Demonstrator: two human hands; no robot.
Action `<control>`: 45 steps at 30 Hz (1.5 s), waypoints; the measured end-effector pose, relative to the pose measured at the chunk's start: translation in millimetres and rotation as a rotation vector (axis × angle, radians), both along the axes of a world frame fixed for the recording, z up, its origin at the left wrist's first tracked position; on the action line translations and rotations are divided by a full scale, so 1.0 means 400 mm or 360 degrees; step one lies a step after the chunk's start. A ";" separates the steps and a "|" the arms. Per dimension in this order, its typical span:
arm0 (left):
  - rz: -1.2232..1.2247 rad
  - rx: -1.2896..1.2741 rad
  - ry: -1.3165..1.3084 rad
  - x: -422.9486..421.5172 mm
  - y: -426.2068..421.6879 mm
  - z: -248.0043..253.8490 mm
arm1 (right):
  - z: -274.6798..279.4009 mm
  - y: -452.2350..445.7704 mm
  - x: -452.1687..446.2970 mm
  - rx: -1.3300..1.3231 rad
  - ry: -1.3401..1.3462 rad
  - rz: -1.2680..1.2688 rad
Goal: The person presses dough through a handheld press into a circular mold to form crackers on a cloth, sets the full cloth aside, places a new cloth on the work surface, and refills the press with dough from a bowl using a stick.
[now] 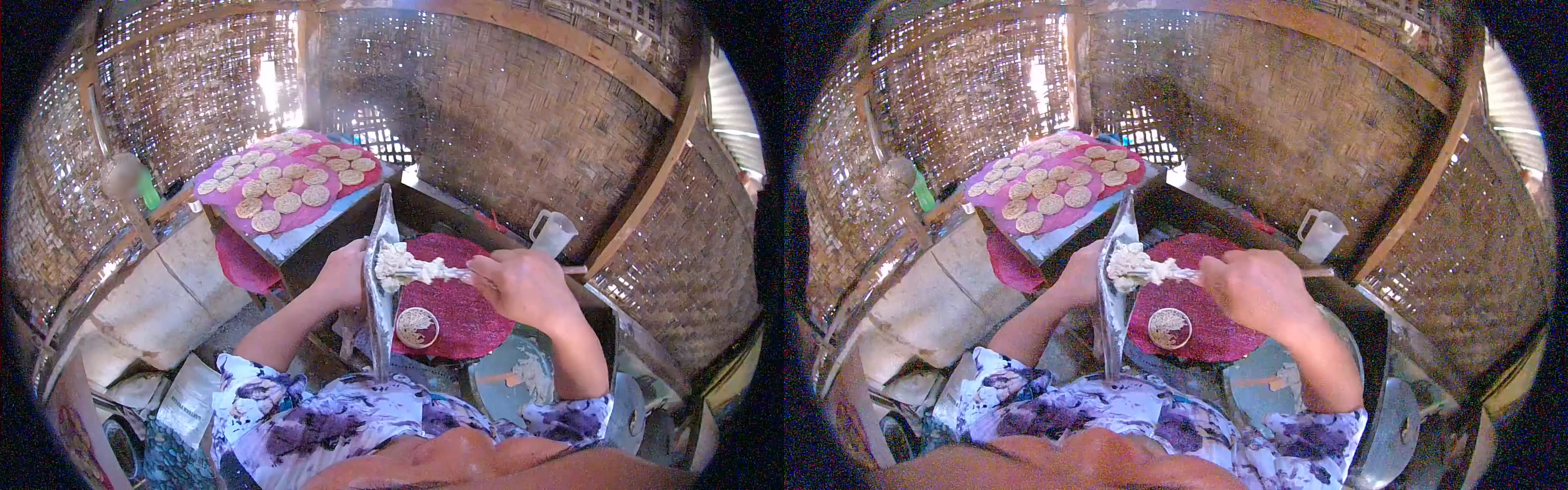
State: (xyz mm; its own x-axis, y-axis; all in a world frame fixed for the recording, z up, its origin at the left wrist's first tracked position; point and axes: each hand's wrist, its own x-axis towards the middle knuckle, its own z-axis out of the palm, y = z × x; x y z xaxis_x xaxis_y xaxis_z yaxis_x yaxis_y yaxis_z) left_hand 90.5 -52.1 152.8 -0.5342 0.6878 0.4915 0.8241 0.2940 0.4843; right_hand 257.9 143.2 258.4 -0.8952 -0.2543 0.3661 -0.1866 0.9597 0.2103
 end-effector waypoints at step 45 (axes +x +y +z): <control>-0.0265 -0.0443 0.0044 -0.166 0.077 -0.016 | -0.077 0.013 -0.108 0.0408 0.0716 0.0475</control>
